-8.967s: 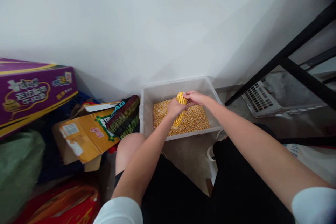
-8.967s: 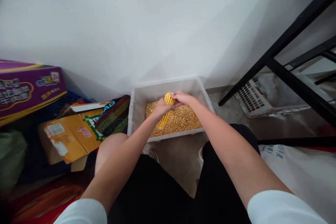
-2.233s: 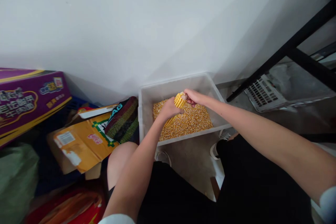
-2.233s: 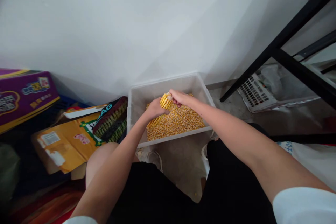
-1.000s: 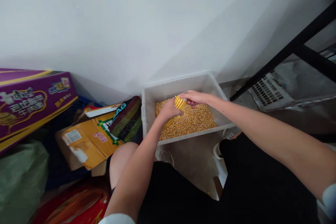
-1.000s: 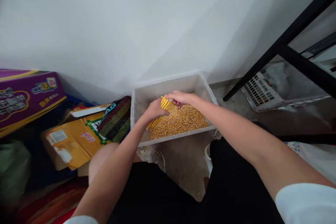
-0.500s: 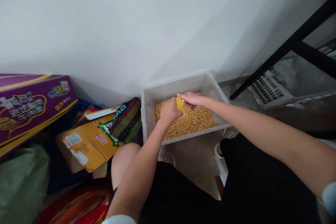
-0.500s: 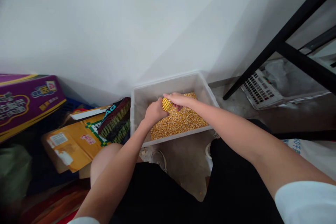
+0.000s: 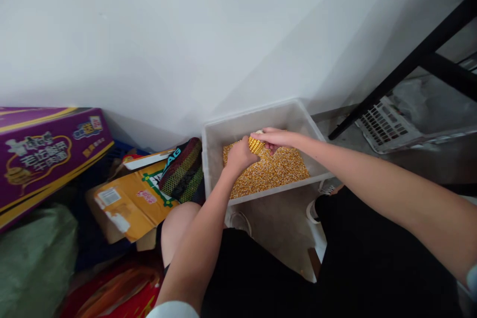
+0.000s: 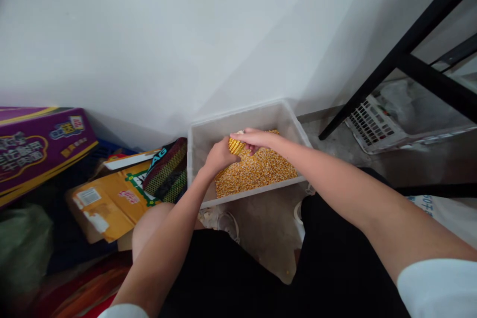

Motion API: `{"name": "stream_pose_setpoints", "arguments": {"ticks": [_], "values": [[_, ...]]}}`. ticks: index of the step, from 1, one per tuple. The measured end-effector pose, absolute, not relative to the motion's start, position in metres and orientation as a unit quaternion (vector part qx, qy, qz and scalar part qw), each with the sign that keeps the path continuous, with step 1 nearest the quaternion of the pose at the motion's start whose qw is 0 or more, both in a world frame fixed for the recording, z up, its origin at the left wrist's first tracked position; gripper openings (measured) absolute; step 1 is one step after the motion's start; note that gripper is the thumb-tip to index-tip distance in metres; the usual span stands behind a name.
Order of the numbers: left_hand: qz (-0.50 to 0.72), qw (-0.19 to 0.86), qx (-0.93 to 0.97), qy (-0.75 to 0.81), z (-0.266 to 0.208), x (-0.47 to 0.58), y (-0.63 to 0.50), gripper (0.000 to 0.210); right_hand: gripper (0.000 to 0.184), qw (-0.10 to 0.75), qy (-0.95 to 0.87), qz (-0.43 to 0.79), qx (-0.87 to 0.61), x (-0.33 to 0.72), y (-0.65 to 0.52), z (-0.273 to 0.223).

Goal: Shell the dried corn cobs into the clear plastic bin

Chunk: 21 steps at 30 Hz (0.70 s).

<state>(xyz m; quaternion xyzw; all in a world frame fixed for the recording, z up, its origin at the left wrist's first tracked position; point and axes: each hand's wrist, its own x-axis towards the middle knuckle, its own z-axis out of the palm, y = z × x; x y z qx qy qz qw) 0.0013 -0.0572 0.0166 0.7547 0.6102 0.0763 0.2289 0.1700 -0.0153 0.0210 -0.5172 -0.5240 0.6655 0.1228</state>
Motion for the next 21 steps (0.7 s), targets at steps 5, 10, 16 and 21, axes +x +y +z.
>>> {"name": "stream_pose_setpoints", "arguments": {"ticks": [5, 10, 16, 21], "values": [[0.079, 0.253, 0.749, 0.607, 0.012, -0.002, -0.052, 0.054, 0.019, 0.132, -0.498, 0.703, -0.491, 0.173, -0.017, 0.022], [0.064, 0.226, 0.742, 0.628, 0.011, -0.001, -0.053, 0.055, 0.026, 0.125, -0.459, 0.713, -0.515, 0.178, -0.012, 0.019], [0.085, 0.271, 0.698, 0.658, 0.015, 0.003, -0.054, 0.049, 0.032, 0.119, -0.578, 0.488, -0.643, 0.190, -0.003, 0.027], [0.158, 0.504, 0.611, 0.590, 0.016, 0.004, -0.051, 0.034, 0.041, 0.071, -0.550, 0.629, -0.544, 0.193, -0.010, 0.041]]}}
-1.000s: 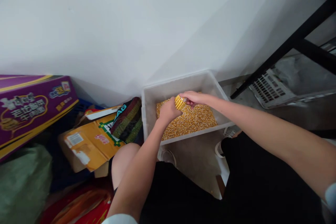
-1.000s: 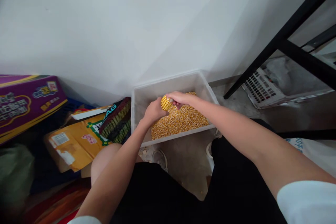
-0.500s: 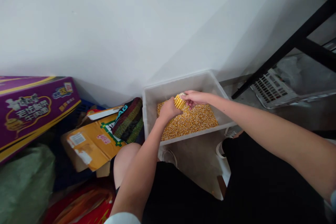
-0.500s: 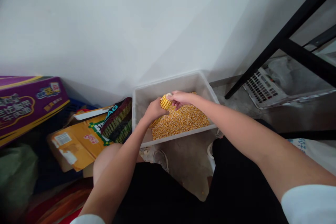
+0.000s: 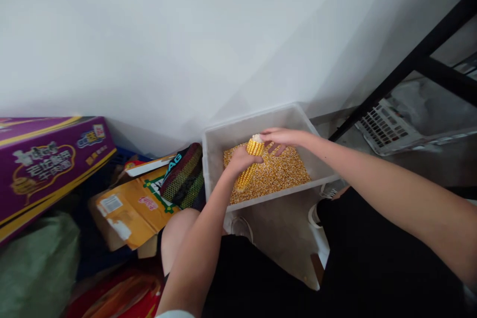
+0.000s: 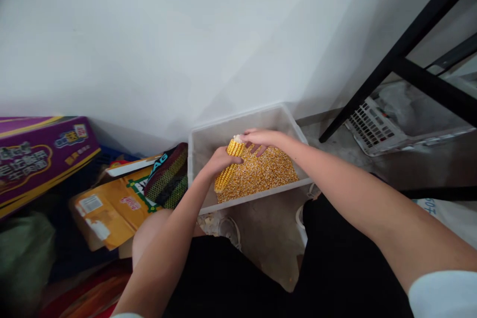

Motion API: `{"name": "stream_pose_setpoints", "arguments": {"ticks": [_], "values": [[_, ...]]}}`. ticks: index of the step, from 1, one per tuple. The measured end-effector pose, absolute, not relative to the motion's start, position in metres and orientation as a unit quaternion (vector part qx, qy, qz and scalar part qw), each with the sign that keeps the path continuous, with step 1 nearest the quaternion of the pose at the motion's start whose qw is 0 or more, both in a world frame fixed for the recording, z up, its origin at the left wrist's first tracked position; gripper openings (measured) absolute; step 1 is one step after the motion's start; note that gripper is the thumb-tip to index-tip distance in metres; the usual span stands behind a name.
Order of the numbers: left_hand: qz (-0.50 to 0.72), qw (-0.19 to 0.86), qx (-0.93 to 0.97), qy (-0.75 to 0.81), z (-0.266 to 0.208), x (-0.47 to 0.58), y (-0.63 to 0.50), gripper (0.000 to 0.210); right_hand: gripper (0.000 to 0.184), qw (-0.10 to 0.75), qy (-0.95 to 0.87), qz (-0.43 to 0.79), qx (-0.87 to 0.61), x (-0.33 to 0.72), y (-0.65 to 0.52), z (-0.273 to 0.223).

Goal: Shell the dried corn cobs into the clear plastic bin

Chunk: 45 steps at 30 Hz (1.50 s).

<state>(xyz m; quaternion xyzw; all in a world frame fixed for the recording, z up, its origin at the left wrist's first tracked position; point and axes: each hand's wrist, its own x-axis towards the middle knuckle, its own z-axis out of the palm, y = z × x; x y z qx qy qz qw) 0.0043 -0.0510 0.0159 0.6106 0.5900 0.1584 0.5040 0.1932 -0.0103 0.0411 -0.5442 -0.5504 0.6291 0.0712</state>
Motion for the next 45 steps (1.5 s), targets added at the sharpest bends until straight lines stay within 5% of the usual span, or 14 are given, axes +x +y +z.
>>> {"name": "stream_pose_setpoints", "arguments": {"ticks": [5, 14, 24, 45], "values": [[0.212, 0.618, 0.537, 0.534, 0.012, 0.009, -0.057, 0.033, 0.028, 0.105, -0.546, 0.666, -0.496, 0.184, -0.019, 0.041], [0.192, 0.773, 0.390, 0.461, 0.011, 0.016, -0.063, 0.036, 0.045, 0.112, -0.520, 0.617, -0.580, 0.183, -0.020, 0.030], [0.201, 0.766, 0.398, 0.462, 0.019, 0.019, -0.065, 0.038, 0.028, 0.098, -0.562, 0.655, -0.496, 0.191, -0.022, 0.042], [0.181, 0.771, 0.381, 0.476, 0.013, 0.012, -0.062, 0.033, 0.028, 0.103, -0.541, 0.659, -0.512, 0.186, -0.019, 0.036]]}}
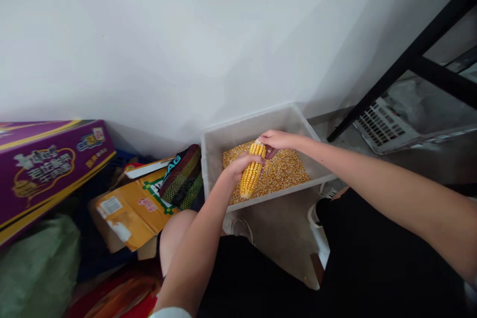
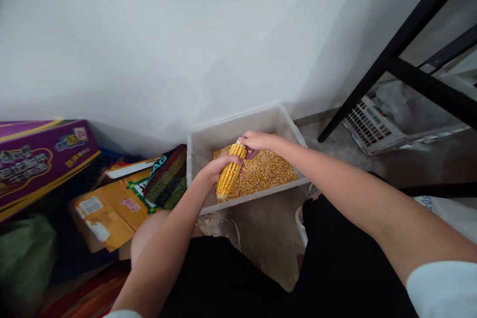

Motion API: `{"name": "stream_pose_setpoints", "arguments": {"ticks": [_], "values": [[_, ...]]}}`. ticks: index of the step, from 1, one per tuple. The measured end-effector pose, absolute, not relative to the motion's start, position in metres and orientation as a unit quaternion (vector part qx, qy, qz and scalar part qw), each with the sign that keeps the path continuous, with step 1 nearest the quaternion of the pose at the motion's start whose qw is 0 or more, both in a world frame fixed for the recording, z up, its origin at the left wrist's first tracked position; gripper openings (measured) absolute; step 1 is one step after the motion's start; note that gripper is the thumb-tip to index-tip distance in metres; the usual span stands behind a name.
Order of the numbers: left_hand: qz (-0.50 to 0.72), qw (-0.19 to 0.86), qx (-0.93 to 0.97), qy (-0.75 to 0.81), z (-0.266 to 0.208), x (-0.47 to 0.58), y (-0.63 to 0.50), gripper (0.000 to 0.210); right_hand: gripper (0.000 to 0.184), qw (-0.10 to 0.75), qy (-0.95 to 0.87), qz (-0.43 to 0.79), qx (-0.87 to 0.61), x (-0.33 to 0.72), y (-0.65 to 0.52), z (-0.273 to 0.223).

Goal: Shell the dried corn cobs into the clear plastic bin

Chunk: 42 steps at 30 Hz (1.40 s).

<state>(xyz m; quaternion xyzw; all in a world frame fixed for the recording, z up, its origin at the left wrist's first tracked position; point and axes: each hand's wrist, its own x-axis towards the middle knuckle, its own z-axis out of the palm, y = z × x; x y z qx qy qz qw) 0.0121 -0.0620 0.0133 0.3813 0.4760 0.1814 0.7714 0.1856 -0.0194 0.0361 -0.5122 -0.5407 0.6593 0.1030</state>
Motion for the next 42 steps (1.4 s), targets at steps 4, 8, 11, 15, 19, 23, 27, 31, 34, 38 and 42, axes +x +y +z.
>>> {"name": "stream_pose_setpoints", "arguments": {"ticks": [4, 8, 11, 15, 19, 23, 27, 31, 34, 38, 42], "values": [[0.193, 0.769, 0.382, 0.474, 0.015, 0.012, -0.062, 0.035, 0.030, 0.101, -0.560, 0.666, -0.483, 0.190, -0.019, 0.041], [0.189, 0.765, 0.386, 0.480, 0.016, 0.014, -0.062, 0.035, 0.030, 0.084, -0.582, 0.667, -0.458, 0.192, -0.021, 0.047], [0.177, 0.762, 0.393, 0.483, 0.016, 0.015, -0.062, 0.033, 0.030, 0.067, -0.579, 0.659, -0.474, 0.192, -0.021, 0.050], [0.168, 0.759, 0.402, 0.484, 0.016, 0.014, -0.063, 0.032, 0.031, 0.057, -0.600, 0.644, -0.471, 0.191, -0.020, 0.047], [0.178, 0.756, 0.400, 0.486, 0.013, 0.013, -0.063, 0.031, 0.031, 0.053, -0.633, 0.603, -0.483, 0.186, -0.020, 0.041], [0.188, 0.748, 0.397, 0.497, 0.011, 0.014, -0.065, 0.029, 0.028, 0.046, -0.707, 0.477, -0.521, 0.180, -0.024, 0.045], [0.193, 0.745, 0.393, 0.503, 0.009, 0.017, -0.067, 0.026, 0.022, 0.006, -0.783, 0.368, -0.501, 0.173, -0.030, 0.053], [0.187, 0.740, 0.380, 0.523, 0.007, 0.016, -0.066, 0.024, 0.010, 0.014, -0.810, 0.299, -0.504, 0.168, -0.033, 0.053], [0.196, 0.750, 0.371, 0.512, 0.007, 0.014, -0.065, 0.026, 0.010, 0.045, -0.769, 0.372, -0.518, 0.171, -0.030, 0.049], [0.198, 0.758, 0.373, 0.496, 0.009, 0.012, -0.064, 0.029, 0.027, 0.080, -0.670, 0.553, -0.489, 0.182, -0.022, 0.041], [0.190, 0.771, 0.365, 0.486, 0.010, 0.012, -0.063, 0.032, 0.034, 0.090, -0.664, 0.568, -0.477, 0.188, -0.021, 0.033]]}}
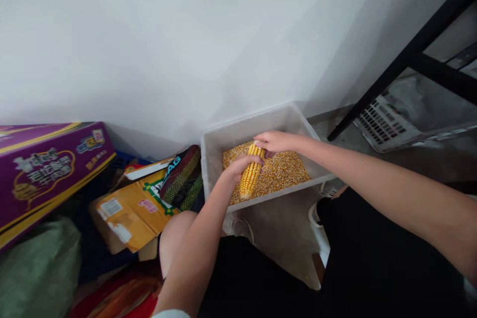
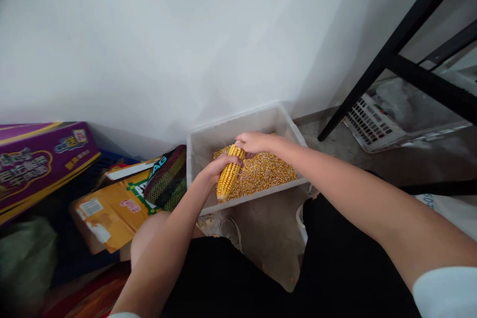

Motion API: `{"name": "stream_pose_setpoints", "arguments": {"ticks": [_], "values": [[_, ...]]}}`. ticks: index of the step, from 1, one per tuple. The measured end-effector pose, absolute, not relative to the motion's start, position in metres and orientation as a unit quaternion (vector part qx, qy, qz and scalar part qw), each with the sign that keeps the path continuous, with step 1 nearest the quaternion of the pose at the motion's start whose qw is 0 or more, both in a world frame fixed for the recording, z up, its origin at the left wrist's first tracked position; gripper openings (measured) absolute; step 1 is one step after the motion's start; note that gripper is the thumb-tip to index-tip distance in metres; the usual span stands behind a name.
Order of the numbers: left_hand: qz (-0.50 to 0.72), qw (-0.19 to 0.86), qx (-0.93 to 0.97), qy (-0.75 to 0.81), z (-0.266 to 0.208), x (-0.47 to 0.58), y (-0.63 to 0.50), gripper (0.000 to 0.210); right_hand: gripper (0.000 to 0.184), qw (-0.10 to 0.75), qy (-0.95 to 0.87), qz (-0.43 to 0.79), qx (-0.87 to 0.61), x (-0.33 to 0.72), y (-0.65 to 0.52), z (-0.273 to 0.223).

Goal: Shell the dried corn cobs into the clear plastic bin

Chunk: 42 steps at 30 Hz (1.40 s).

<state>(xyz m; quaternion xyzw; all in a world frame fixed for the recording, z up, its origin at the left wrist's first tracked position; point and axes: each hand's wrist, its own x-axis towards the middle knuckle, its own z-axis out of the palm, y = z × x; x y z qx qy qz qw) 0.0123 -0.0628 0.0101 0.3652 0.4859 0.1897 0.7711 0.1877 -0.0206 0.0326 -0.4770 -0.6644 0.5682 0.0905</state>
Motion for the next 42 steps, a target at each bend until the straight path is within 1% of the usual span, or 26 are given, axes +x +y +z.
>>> {"name": "stream_pose_setpoints", "arguments": {"ticks": [5, 10, 15, 20, 26, 30, 34, 38, 42], "values": [[0.183, 0.783, 0.348, 0.482, 0.010, 0.013, -0.061, 0.031, 0.040, 0.117, -0.622, 0.580, -0.512, 0.189, -0.019, 0.029], [0.177, 0.787, 0.341, 0.483, 0.010, 0.014, -0.060, 0.028, 0.047, 0.076, -0.600, 0.617, -0.504, 0.196, -0.015, 0.041], [0.168, 0.797, 0.324, 0.480, 0.012, 0.012, -0.060, 0.027, 0.049, 0.093, -0.631, 0.609, -0.472, 0.199, -0.018, 0.047], [0.160, 0.797, 0.329, 0.480, 0.018, 0.012, -0.062, 0.027, 0.043, 0.096, -0.646, 0.594, -0.469, 0.195, -0.018, 0.046], [0.174, 0.799, 0.339, 0.465, 0.014, 0.010, -0.065, 0.030, 0.035, 0.058, -0.620, 0.649, -0.437, 0.197, -0.011, 0.041], [0.165, 0.799, 0.334, 0.472, 0.015, 0.009, -0.065, 0.032, 0.033, 0.059, -0.624, 0.642, -0.442, 0.196, -0.007, 0.035], [0.170, 0.789, 0.337, 0.484, 0.016, 0.010, -0.064, 0.032, 0.033, 0.077, -0.630, 0.625, -0.455, 0.193, -0.007, 0.035], [0.180, 0.795, 0.343, 0.467, 0.016, 0.010, -0.062, 0.032, 0.035, 0.061, -0.612, 0.642, -0.458, 0.197, -0.009, 0.047], [0.173, 0.807, 0.331, 0.457, 0.017, 0.011, -0.062, 0.033, 0.041, 0.062, -0.633, 0.639, -0.433, 0.203, -0.011, 0.057]]}}
